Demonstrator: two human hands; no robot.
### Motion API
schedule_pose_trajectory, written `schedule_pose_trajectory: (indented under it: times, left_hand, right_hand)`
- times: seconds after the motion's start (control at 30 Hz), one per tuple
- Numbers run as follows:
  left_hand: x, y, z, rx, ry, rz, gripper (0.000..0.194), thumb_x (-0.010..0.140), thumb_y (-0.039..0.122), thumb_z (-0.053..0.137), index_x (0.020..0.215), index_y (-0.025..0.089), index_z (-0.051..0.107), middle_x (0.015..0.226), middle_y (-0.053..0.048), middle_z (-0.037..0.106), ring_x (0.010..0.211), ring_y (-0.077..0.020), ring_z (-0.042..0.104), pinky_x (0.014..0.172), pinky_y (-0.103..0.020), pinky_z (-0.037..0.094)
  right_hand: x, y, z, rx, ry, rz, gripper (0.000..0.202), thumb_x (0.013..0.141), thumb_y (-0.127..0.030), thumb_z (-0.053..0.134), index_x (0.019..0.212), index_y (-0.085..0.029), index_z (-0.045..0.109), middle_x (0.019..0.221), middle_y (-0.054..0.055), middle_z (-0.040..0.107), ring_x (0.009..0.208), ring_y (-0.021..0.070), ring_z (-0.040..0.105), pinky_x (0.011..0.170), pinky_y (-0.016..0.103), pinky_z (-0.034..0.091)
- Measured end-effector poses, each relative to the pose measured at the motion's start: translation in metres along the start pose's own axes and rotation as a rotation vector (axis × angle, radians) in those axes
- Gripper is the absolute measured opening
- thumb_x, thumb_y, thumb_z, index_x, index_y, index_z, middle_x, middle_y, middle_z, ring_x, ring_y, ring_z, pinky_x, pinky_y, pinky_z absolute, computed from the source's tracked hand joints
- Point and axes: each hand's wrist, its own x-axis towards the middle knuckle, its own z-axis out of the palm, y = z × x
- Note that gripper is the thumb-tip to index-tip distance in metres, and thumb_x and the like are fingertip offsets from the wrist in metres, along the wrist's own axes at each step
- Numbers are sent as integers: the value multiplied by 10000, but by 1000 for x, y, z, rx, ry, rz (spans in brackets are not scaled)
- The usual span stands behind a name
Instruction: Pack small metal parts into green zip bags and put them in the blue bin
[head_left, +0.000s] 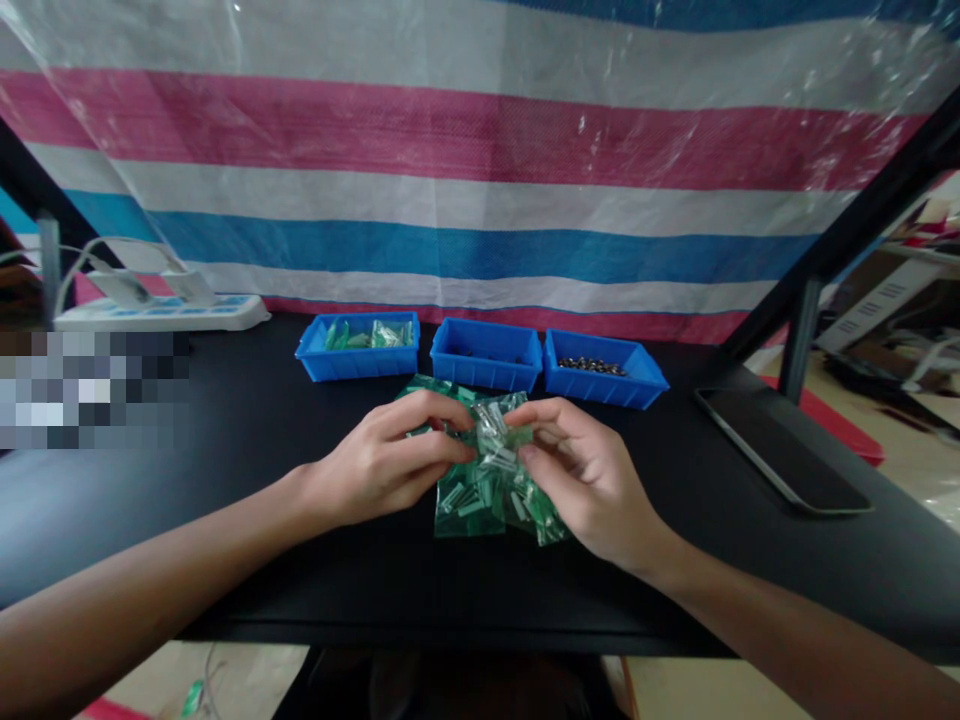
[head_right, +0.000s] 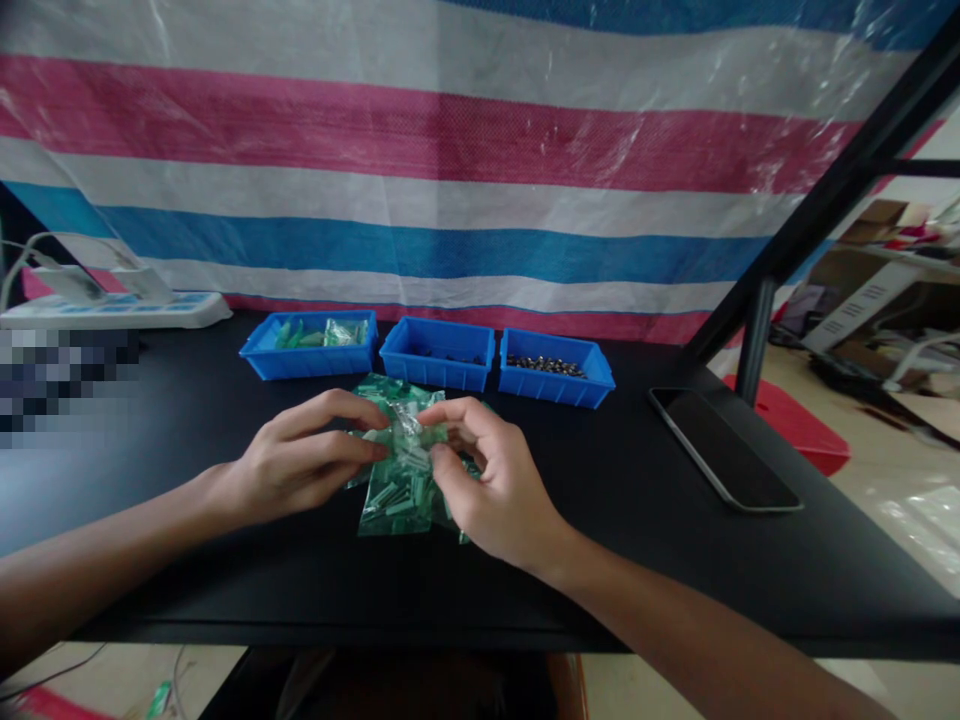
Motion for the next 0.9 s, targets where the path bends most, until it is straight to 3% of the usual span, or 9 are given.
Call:
schedule_pose_trajectory:
  times: [0.1,0.37,0.6,0.9]
  left_hand:
    - [-1,0,2,-26,-11,-7,161,814,53,493,882,179,566,978,-70,551,892,-148,567,745,-256,495]
    - [0,-2,4,-39,40,0,163,805,37,500,870,170,569,980,-73,552,912,-150,563,773,-263,500]
    - [2,-3,4,-45,53,-8,160,806,39,490,847,175,565,963,-72,561,904,-150,566,764,-267,509]
    - [-1,-4,7,-44,103,-5,186,781,10,523,860,177,545,989,-63,544,932,-147,558,779,-278,507]
  right_hand:
    - [1,2,0,-43,14,-33,145,816,-156,486,952,-178,530,810,22,610,706,127,583,588,243,441]
    - [3,7,-3,-101,12,-62,141,832,-149,465,960,-169,521,763,16,609,625,107,556,524,226,396]
    - [3,7,-3,59,-40,-33,205,777,-96,483,971,-158,509,841,38,590,753,133,578,629,257,439]
    - [4,6,0,293,27,9,230,750,-85,535,940,-200,474,756,-21,517,684,91,518,600,223,419]
